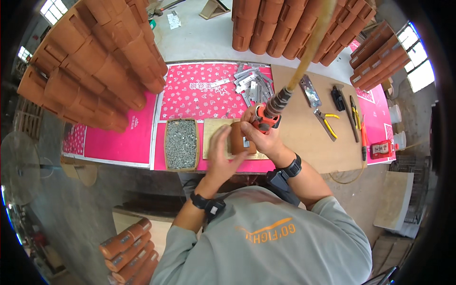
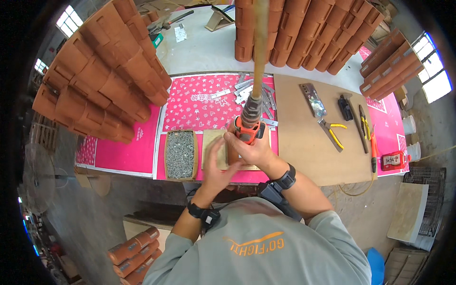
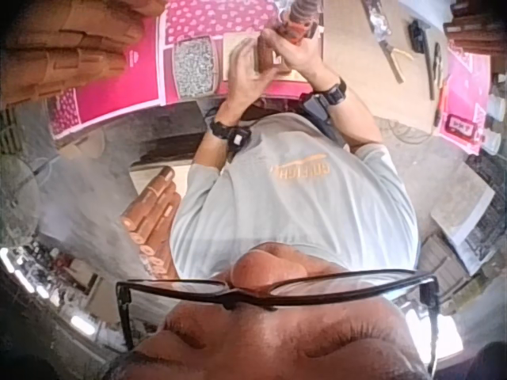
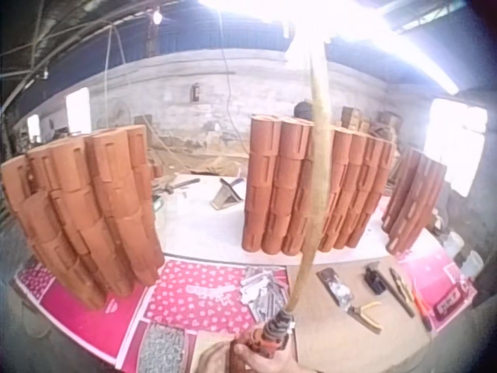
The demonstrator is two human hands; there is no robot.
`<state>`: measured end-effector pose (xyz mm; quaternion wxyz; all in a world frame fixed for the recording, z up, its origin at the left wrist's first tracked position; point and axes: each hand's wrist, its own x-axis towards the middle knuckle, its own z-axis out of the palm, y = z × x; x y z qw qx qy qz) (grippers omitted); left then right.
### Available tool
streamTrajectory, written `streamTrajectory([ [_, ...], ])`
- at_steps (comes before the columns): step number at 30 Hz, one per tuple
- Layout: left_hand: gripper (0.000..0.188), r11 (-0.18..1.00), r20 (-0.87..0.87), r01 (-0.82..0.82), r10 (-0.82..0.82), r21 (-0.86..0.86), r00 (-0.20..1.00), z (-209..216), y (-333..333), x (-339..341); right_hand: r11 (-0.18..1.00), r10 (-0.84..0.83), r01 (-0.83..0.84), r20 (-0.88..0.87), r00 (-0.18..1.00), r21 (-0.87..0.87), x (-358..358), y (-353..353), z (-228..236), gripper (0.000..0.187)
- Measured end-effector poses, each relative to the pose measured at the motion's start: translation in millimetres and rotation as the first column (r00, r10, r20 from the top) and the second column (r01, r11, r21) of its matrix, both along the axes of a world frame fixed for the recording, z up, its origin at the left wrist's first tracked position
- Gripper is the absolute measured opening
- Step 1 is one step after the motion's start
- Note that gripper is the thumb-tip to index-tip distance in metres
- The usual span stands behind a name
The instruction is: Manually assembling and fastening components onto clay or ceramic roof tiles using a pneumatic screwdriver.
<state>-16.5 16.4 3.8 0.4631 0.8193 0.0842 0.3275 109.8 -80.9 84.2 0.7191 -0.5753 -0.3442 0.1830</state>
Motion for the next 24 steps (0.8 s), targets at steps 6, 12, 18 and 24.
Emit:
streamTrajectory([
  [6, 0.03, 0.82, -0.262, -0.319, 0.478, 0.475, 0.838, 28.1, 71.2, -38.5, 0.993, 0.103, -0.096, -0.098, 0.99, 0.074, -0.2, -3.6, 9.5, 0.01],
  [12, 0.017, 0.873, -0.411, -0.19, 0.391, 0.45, 0.823, 27.7, 87.8, -46.4, 0.996, 0.075, -0.07, -0.112, 0.991, 0.047, 4.7, -1.3, 10.9, 0.008],
  [18, 0.008, 0.872, -0.368, -0.213, 0.392, 0.441, 0.843, 26.3, 86.4, -42.2, 0.997, 0.056, -0.053, -0.069, 0.996, 0.048, 3.4, 0.5, 12.8, 0.009],
  [24, 0.013, 0.869, -0.263, -0.359, 0.455, 0.34, 0.851, 19.7, 86.0, -40.7, 0.998, 0.053, -0.048, -0.114, 0.992, 0.045, 3.4, -1.6, 13.0, 0.009],
])
